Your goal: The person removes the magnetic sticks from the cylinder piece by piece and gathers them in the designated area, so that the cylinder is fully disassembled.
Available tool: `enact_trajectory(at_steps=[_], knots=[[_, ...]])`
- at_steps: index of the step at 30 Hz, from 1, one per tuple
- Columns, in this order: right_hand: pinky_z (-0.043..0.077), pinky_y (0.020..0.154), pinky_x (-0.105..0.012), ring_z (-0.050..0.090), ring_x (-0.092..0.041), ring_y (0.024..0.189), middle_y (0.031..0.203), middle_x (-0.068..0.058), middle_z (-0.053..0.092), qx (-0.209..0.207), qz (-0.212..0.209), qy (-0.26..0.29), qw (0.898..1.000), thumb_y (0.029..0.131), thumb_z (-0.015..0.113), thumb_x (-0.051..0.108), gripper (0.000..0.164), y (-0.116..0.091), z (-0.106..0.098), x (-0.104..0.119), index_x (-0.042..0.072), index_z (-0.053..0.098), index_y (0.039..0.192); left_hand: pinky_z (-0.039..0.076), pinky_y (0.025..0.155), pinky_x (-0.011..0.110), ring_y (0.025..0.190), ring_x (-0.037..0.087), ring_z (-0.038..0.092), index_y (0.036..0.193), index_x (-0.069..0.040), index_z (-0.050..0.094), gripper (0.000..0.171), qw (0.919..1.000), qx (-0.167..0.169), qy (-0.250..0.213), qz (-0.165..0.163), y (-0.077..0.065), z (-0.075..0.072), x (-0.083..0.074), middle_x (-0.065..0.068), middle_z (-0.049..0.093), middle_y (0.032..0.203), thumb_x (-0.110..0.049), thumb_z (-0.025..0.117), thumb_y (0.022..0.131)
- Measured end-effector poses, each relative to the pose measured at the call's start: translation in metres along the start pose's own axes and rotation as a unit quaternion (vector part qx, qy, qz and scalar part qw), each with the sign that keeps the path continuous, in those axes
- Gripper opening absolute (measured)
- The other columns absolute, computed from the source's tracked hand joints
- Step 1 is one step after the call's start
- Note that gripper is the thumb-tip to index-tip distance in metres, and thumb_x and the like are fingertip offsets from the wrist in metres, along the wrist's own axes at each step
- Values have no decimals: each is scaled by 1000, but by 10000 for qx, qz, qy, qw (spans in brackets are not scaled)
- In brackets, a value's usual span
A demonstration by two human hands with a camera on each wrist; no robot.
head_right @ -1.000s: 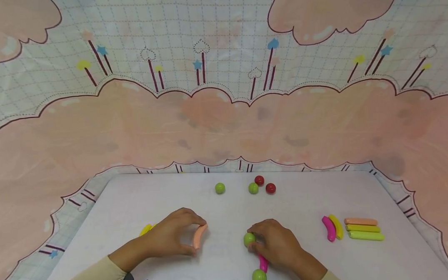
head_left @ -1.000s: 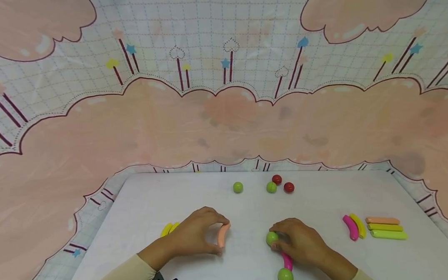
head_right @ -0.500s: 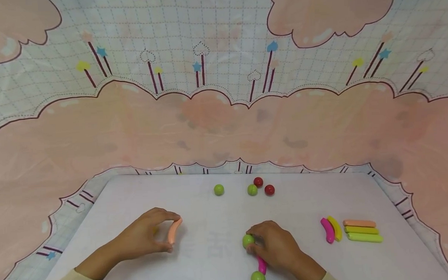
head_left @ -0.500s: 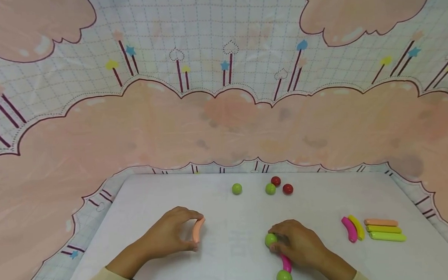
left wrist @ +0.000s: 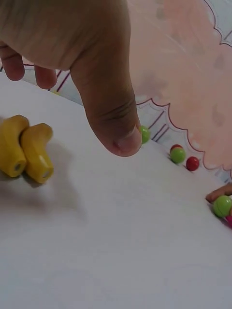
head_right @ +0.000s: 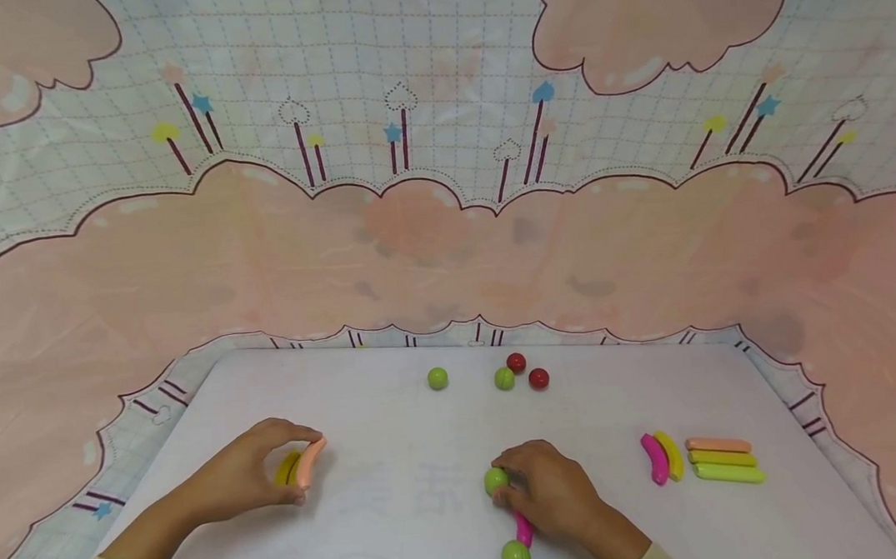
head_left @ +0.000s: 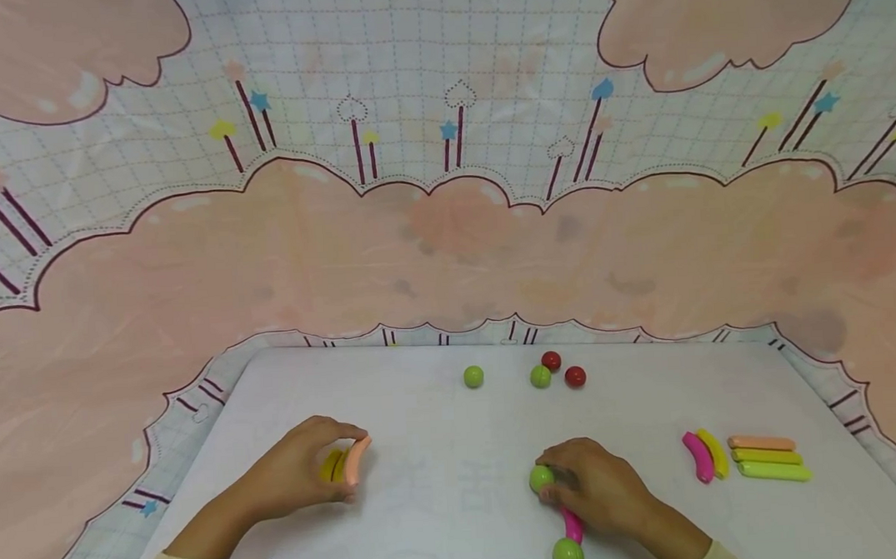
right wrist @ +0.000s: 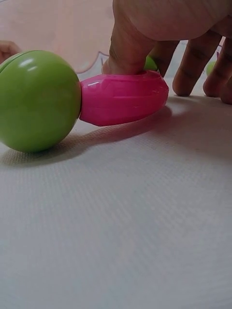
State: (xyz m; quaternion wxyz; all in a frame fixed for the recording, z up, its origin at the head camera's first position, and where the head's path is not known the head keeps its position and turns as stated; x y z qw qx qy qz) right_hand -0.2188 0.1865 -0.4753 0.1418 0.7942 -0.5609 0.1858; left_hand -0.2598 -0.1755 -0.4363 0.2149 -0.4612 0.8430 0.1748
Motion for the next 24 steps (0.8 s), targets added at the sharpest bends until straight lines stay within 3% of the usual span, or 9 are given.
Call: enact_trajectory(at_steps=[8, 19, 24], knots=[[52, 96, -51, 60, -24, 120, 117, 5, 70, 5, 48, 8, 10000, 83, 85, 32, 36, 1, 1, 0, 20, 77, 116, 45, 104, 52, 123, 22, 55, 130, -25, 68, 71, 9993, -249, -43, -278, -14, -11, 21, -10, 63, 127, -36, 97, 66], [51, 97, -54, 59, -26, 122, 118, 5, 70, 93, 165, 82, 9998, 83, 85, 33, 35, 1, 2, 1, 22, 76, 115, 40, 106, 64, 130, 36, 51, 129, -27, 68, 70, 9929, -195, -148, -1162, -32, -14, 53, -2, 63, 132, -42, 96, 67], [51, 97, -54, 59, -26, 122, 118, 4, 70, 110, 168, 90, 9998, 83, 85, 34, 36, 0, 1, 2, 21, 76, 116, 39, 107, 63, 130, 36, 52, 130, -21, 68, 69, 9930, -219, -202, -1141, -35, -12, 62, -2, 64, 131, -36, 96, 68]])
Point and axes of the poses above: each hand's wrist, its own y-axis towards the middle knuckle, its own z-axis out of the palm, x = y × z, the point moved 9 cm from there along y, towards the middle knuckle
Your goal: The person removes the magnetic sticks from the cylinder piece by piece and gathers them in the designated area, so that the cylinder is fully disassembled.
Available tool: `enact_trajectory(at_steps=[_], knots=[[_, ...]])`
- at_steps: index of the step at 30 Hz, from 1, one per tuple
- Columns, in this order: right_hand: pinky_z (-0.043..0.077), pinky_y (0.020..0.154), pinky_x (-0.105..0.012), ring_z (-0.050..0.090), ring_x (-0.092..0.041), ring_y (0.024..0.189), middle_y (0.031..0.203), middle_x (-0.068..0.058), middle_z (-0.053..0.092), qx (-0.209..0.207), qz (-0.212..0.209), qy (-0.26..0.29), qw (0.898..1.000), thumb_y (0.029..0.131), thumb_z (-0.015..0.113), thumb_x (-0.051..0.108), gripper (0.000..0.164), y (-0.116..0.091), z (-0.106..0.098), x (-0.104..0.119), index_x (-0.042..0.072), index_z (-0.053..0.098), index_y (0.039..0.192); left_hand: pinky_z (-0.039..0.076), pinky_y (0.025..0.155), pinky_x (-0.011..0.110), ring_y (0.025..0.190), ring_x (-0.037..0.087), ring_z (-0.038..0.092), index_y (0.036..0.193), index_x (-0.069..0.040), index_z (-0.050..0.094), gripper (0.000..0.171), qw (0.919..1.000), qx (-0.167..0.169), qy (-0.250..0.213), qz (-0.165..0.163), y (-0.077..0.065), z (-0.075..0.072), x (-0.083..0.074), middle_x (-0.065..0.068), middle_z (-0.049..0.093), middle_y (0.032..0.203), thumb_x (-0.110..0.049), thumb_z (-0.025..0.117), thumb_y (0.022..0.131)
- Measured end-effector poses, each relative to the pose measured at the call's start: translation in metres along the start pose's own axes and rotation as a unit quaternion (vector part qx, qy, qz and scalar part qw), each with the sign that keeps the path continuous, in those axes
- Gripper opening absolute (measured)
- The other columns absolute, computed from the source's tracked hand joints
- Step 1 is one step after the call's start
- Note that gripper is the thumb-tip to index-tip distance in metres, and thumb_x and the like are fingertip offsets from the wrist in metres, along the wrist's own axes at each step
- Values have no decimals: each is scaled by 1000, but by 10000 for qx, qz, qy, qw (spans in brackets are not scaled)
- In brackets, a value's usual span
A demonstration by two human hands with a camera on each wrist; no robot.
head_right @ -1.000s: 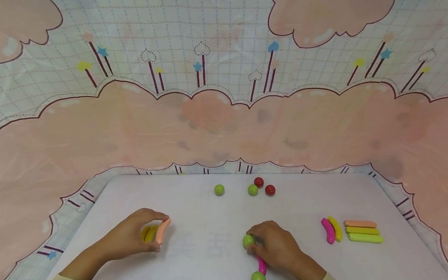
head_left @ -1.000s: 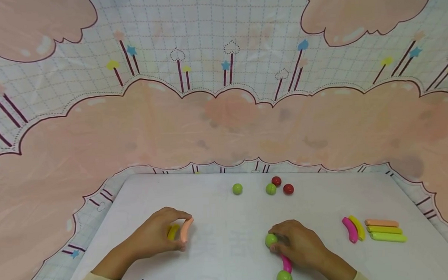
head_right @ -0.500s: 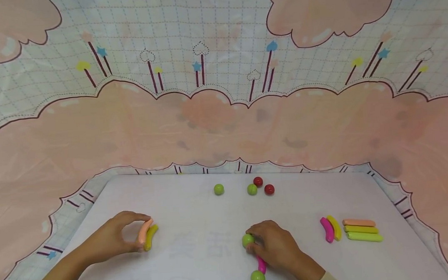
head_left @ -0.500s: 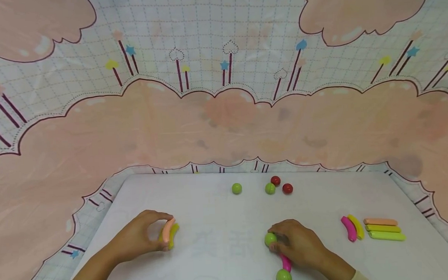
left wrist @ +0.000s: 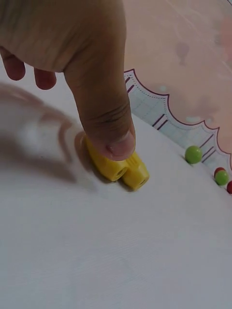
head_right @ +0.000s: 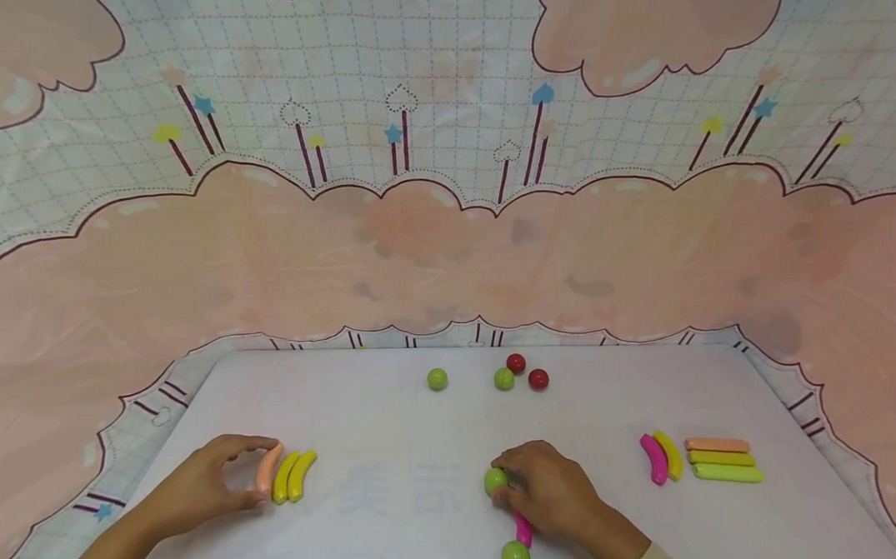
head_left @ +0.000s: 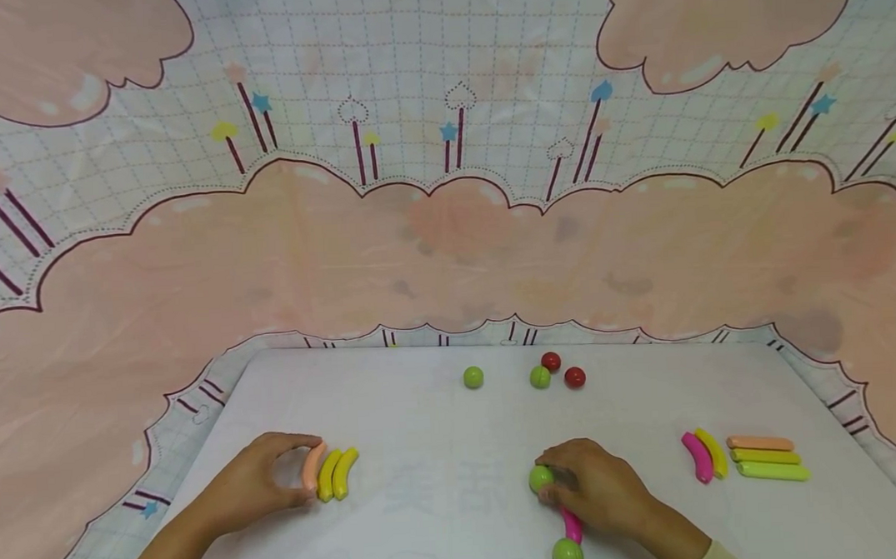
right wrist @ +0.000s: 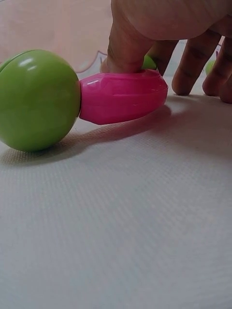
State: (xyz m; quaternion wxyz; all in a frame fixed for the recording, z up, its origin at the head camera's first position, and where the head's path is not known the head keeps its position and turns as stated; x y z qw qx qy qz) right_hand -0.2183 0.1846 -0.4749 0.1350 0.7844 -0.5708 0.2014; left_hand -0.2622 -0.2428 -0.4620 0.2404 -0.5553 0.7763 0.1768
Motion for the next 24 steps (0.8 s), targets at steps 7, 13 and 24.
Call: enact_trajectory(at_steps=[7, 13, 24], knots=[[52, 97, -54, 59, -25, 121, 118, 5, 69, -46, 2, 19, 10000, 83, 86, 35, 38, -1, 0, -1, 22, 76, 116, 36, 108, 65, 130, 39, 50, 128, -20, 70, 71, 9996, 90, -15, -275, 1, 7, 11, 1, 64, 131, -36, 98, 64], [52, 97, -52, 59, -23, 121, 118, 6, 69, -73, 3, -13, 10000, 83, 85, 34, 38, 0, 0, -2, 21, 76, 117, 36, 107, 68, 131, 42, 48, 126, -23, 71, 72, 9991, 97, 125, -382, 1, 12, 15, 7, 62, 133, -37, 98, 62], [51, 98, -52, 59, -23, 121, 119, 6, 69, -51, 54, -3, 10000, 83, 85, 34, 37, 0, 0, -2, 22, 76, 117, 41, 101, 68, 126, 41, 51, 129, -25, 70, 76, 9983, 161, 393, -388, 1, 18, 16, 11, 58, 133, -38, 99, 60]])
Point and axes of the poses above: each hand's wrist, its own y-axis towards the middle knuckle, its own z-axis out of the palm, x = y × z, the point moved 9 cm from there along y, towards the middle knuckle
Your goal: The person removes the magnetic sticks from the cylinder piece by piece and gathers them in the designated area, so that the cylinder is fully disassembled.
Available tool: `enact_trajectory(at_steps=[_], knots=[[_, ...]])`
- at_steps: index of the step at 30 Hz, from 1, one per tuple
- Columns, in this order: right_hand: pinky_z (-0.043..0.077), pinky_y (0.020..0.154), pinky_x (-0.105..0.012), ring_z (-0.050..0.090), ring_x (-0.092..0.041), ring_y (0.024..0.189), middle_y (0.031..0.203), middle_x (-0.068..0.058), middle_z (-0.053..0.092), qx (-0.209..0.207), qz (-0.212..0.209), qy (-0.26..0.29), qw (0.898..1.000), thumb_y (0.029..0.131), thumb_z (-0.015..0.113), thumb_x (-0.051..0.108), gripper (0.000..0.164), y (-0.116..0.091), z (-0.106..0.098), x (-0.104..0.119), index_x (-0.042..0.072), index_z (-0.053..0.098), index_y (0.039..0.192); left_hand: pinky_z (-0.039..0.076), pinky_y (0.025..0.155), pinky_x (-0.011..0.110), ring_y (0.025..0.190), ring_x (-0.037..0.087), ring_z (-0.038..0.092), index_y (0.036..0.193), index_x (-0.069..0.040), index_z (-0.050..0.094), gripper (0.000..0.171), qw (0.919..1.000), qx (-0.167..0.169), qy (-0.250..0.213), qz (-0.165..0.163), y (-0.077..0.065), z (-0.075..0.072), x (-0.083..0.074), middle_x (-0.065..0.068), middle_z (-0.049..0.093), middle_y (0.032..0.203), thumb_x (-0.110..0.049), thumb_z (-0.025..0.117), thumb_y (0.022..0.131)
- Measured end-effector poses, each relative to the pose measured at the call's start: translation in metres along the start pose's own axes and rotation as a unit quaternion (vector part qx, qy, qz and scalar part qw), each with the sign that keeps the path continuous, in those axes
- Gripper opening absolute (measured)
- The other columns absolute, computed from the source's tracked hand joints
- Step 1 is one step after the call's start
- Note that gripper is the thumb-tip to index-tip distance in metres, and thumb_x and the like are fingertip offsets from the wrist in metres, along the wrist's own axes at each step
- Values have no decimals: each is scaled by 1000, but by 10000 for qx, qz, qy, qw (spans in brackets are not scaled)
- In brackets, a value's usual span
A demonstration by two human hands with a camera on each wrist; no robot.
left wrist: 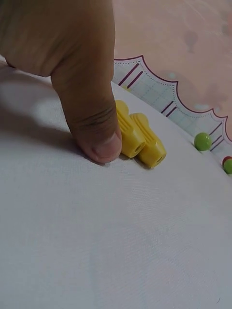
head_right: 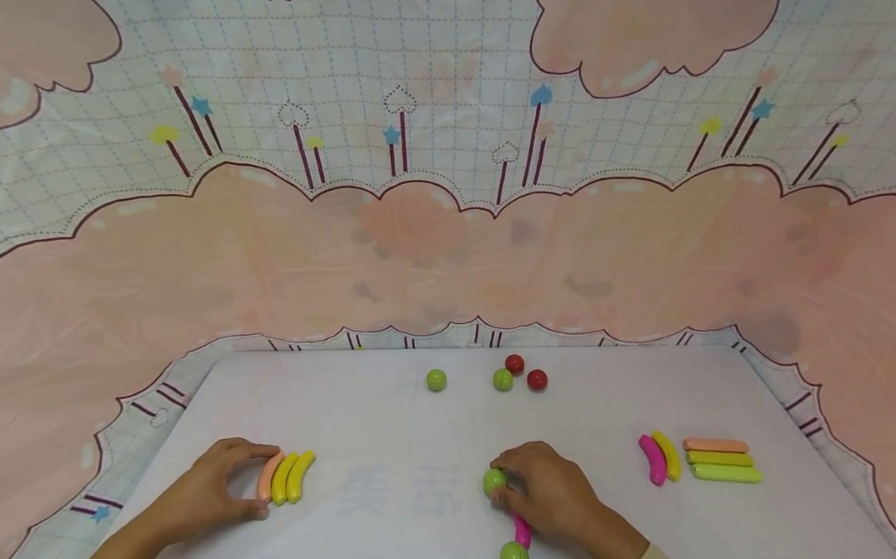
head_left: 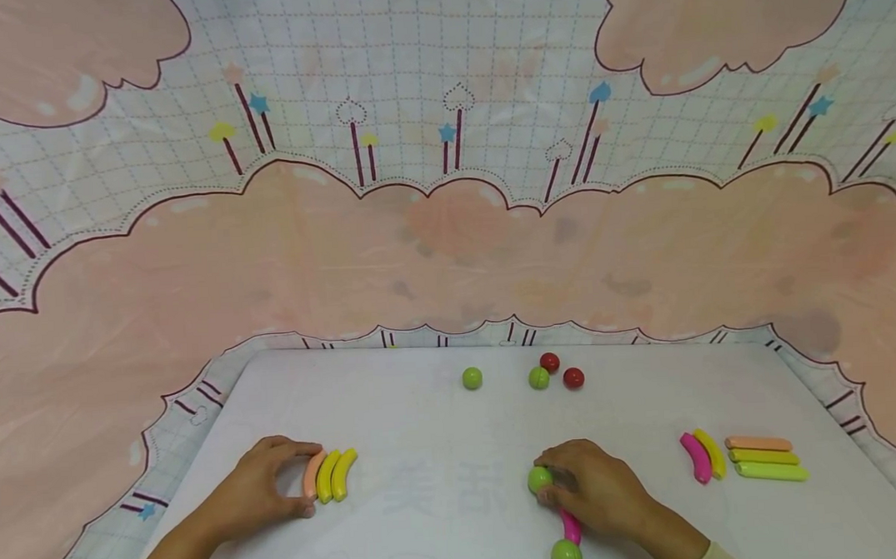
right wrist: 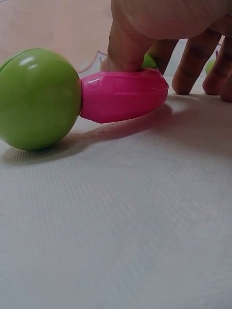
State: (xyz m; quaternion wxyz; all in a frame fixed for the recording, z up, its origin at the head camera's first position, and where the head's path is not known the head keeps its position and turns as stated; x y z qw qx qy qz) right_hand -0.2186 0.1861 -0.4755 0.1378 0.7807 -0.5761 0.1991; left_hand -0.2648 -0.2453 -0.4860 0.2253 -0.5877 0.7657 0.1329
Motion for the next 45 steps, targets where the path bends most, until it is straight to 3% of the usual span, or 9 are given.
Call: enact_trajectory(at_steps=[6, 9, 13, 16, 20, 26, 33, 38, 45], knots=[[51, 99, -51, 59, -22, 121, 119, 7, 69, 2, 28, 29, 10000, 82, 85, 38, 44, 0, 0, -1, 21, 75, 121, 42, 100, 68, 126, 42, 51, 135, -23, 66, 82, 9999, 88, 49, 29, -1, -1, -4, 11, 57, 133, -38, 99, 61], [50, 100, -50, 59, -22, 122, 122, 6, 68, -9, 155, 49, 9999, 80, 86, 44, 53, -1, 0, -4, 19, 72, 125, 39, 104, 67, 130, 40, 49, 143, -19, 59, 93, 9999, 93, -24, 99, -2, -2, -7, 7, 60, 135, -38, 99, 61], [49, 102, -51, 60, -22, 119, 122, 4, 66, 136, 474, 313, 9983, 77, 87, 47, 61, -3, 1, -10, 19, 66, 127, 36, 108, 66, 132, 38, 47, 153, -13, 46, 107, 9993, -123, -52, 340, -4, -9, -10, 0, 64, 134, -37, 98, 62], [51, 99, -49, 61, -19, 109, 120, 6, 66, 283, 611, 653, 9956, 79, 87, 46, 55, -6, 0, -16, 19, 65, 121, 34, 107, 65, 131, 37, 46, 155, -13, 42, 109, 9976, -440, -9, 535, -5, -14, -15, -2, 64, 133, -34, 98, 64], [54, 94, -47, 62, -17, 101, 118, 5, 68, 329, 675, 881, 9933, 81, 86, 43, 41, -11, -3, -20, 20, 68, 109, 28, 107, 62, 131, 34, 43, 153, -13, 44, 107, 9939, -786, -8, 775, -7, -21, -34, 0, 62, 133, -27, 99, 63], [50, 100, -54, 61, -30, 116, 124, -2, 67, 399, 817, 840, 9923, 80, 87, 42, 28, -14, -3, -23, 23, 67, 86, 26, 108, 59, 132, 32, 45, 147, -15, 53, 90, 9848, -1048, 121, 1380, -7, -22, -77, 2, 61, 136, -26, 97, 69], [48, 102, -54, 58, -33, 123, 129, -4, 66, 346, 464, 620, 9964, 82, 86, 37, 25, -16, 0, -17, 28, 63, 77, 35, 111, 52, 133, 25, 48, 147, -18, 54, 76, 9815, -743, 212, 1754, 2, 2, -114, -5, 59, 139, -33, 89, 80], [49, 100, -53, 58, -32, 125, 128, -3, 66, 97, 199, 434, 9988, 82, 85, 32, 24, -17, -2, -10, 33, 62, 76, 45, 104, 49, 132, 18, 50, 148, -19, 52, 72, 9776, -429, 274, 2043, 6, 24, -137, -10, 60, 138, -36, 84, 86], [52, 97, -51, 57, -24, 125, 124, 4, 68, -172, 65, 55, 9998, 82, 85, 30, 21, -15, -3, -4, 39, 66, 81, 41, 110, 45, 131, 15, 51, 148, -18, 53, 64, 9684, 410, 369, 2432, 13, 65, -172, -10, 57, 141, -41, 76, 93]])
Point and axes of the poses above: each hand's wrist, its own y-axis towards the middle knuckle, its own z-axis out of the palm, x = y × z, the point moved 9 cm from there along y, towards the middle knuckle
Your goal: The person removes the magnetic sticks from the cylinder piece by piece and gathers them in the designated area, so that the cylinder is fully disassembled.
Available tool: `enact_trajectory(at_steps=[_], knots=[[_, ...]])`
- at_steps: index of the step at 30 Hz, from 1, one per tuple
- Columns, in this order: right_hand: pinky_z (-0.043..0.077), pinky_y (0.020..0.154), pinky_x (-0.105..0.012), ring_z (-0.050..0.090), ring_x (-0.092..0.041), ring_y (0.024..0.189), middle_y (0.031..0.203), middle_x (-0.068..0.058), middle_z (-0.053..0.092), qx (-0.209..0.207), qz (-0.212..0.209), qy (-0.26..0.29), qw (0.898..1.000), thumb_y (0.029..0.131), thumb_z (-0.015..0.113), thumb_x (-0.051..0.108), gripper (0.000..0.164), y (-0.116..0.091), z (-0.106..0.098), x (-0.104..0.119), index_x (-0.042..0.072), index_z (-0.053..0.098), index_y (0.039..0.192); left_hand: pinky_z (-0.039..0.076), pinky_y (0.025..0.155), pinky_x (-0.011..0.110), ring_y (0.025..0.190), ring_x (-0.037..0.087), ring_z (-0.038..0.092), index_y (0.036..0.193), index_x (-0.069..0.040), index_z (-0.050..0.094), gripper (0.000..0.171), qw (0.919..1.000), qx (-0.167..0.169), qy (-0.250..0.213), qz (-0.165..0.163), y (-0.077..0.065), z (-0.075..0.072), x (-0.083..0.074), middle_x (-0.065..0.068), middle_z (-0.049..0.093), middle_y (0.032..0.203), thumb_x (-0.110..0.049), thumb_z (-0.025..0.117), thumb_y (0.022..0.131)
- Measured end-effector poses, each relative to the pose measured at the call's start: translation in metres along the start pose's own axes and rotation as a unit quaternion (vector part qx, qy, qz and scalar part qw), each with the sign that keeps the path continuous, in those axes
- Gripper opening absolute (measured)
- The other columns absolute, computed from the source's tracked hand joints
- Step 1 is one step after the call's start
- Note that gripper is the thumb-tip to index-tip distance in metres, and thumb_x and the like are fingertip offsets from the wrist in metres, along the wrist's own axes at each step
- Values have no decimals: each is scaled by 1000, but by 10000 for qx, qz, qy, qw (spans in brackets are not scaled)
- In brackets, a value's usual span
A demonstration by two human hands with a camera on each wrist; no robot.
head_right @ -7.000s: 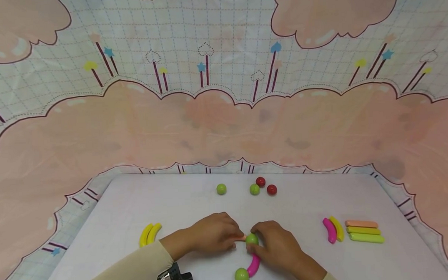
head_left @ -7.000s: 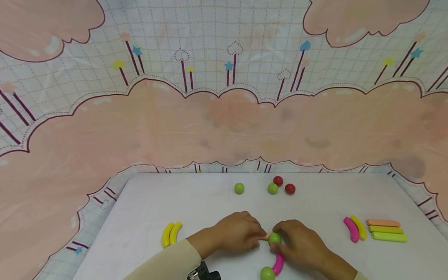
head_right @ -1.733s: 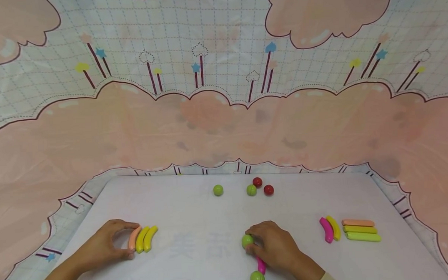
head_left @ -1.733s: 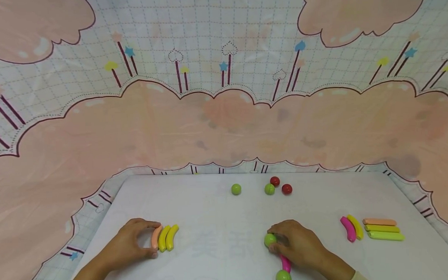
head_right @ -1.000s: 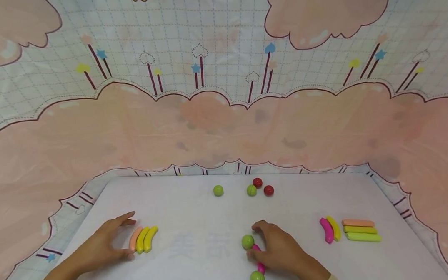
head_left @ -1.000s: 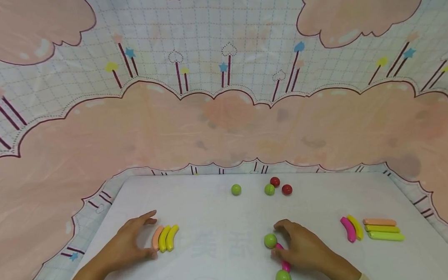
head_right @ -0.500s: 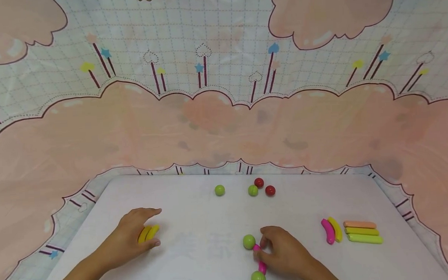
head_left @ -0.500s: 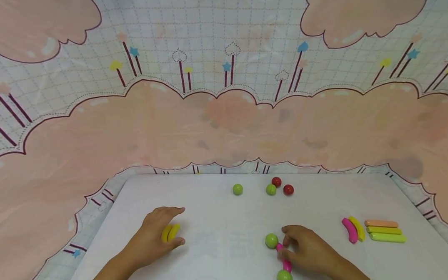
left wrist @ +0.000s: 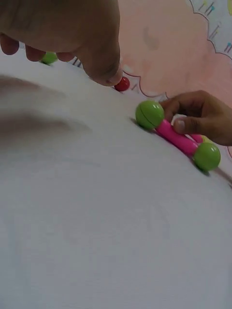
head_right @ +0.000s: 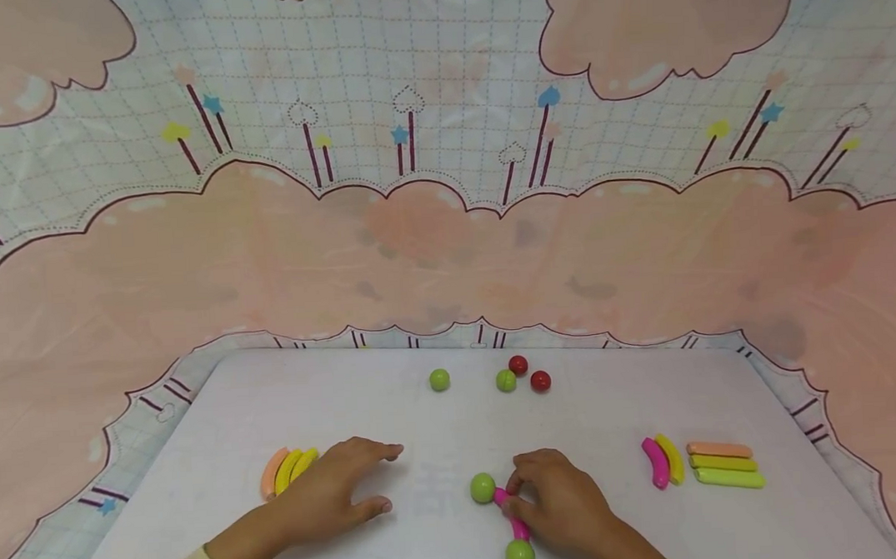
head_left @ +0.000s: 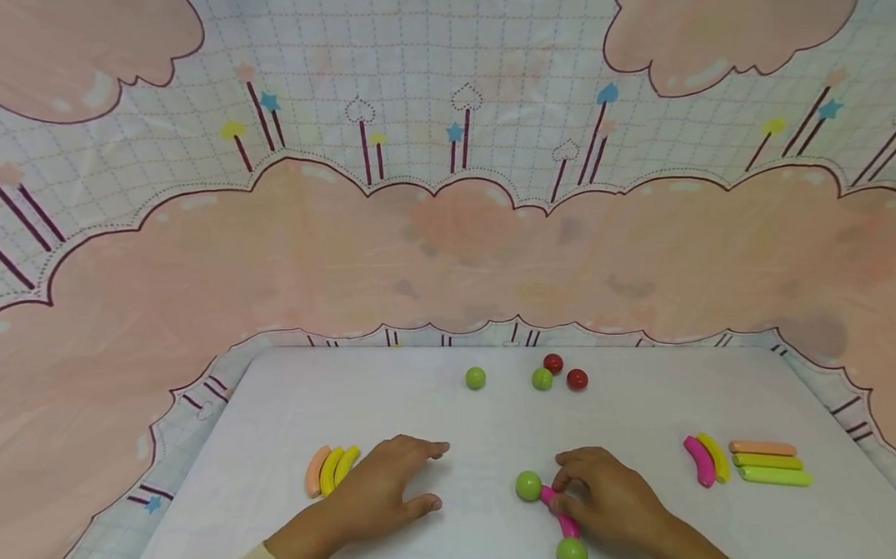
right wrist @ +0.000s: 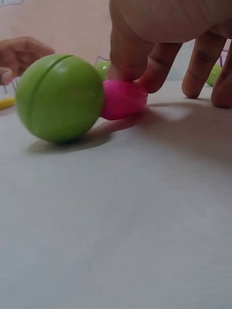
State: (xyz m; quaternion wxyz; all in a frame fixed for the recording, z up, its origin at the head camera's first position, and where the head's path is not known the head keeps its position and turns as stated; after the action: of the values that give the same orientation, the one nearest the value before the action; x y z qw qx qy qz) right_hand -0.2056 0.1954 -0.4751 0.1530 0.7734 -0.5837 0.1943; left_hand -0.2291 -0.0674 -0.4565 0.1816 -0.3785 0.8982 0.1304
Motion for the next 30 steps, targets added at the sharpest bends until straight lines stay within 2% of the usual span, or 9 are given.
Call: enact_trajectory(at_steps=[4, 9, 13, 23, 30], knots=[[51, 97, -53, 57, -26, 126, 123, 3, 69, 78, 181, -27, 9998, 82, 85, 35, 18, 1, 1, 1, 38, 68, 76, 41, 110, 43, 129, 14, 52, 148, -18, 53, 60, 9987, 276, 140, 396, 14, 17, -19, -11, 57, 140, -43, 72, 96], [50, 98, -57, 55, -30, 128, 125, 2, 68, 371, 521, 2, 9980, 79, 87, 43, 21, 2, 4, -2, 36, 70, 69, 42, 110, 41, 126, 11, 53, 145, -17, 56, 57, 9960, 286, 248, 806, 25, 29, -34, -11, 59, 138, -43, 71, 97], [50, 98, -57, 54, -30, 129, 127, 2, 67, 444, 586, -69, 9973, 78, 88, 41, 20, 3, 6, -2, 35, 70, 70, 42, 109, 39, 126, 9, 53, 145, -19, 56, 56, 9959, 333, 174, 826, 34, 35, -40, -12, 59, 138, -43, 71, 97], [52, 95, -54, 55, -28, 127, 125, 3, 68, 280, 341, -140, 9989, 78, 88, 39, 21, 3, 3, 2, 35, 69, 69, 44, 107, 33, 122, 6, 54, 143, -19, 59, 54, 9962, 456, 69, 734, 54, 52, -54, -13, 62, 135, -41, 73, 95], [53, 93, -53, 56, -28, 127, 125, 2, 68, 247, 312, -222, 9990, 78, 88, 38, 21, 4, 3, 3, 35, 69, 69, 47, 99, 27, 113, 2, 56, 138, -21, 63, 50, 9958, 304, 170, 850, 64, 56, -60, -17, 65, 129, -42, 75, 94]])
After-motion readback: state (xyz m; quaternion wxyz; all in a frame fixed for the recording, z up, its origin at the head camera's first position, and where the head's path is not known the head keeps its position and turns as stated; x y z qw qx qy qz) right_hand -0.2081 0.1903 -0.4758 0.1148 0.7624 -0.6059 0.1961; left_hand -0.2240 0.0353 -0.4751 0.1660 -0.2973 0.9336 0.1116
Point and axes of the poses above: each hand's wrist, its own y-axis towards the middle knuckle, its own z-axis out of the palm, x = y × z, the point moved 9 cm from there along y, towards the middle knuckle
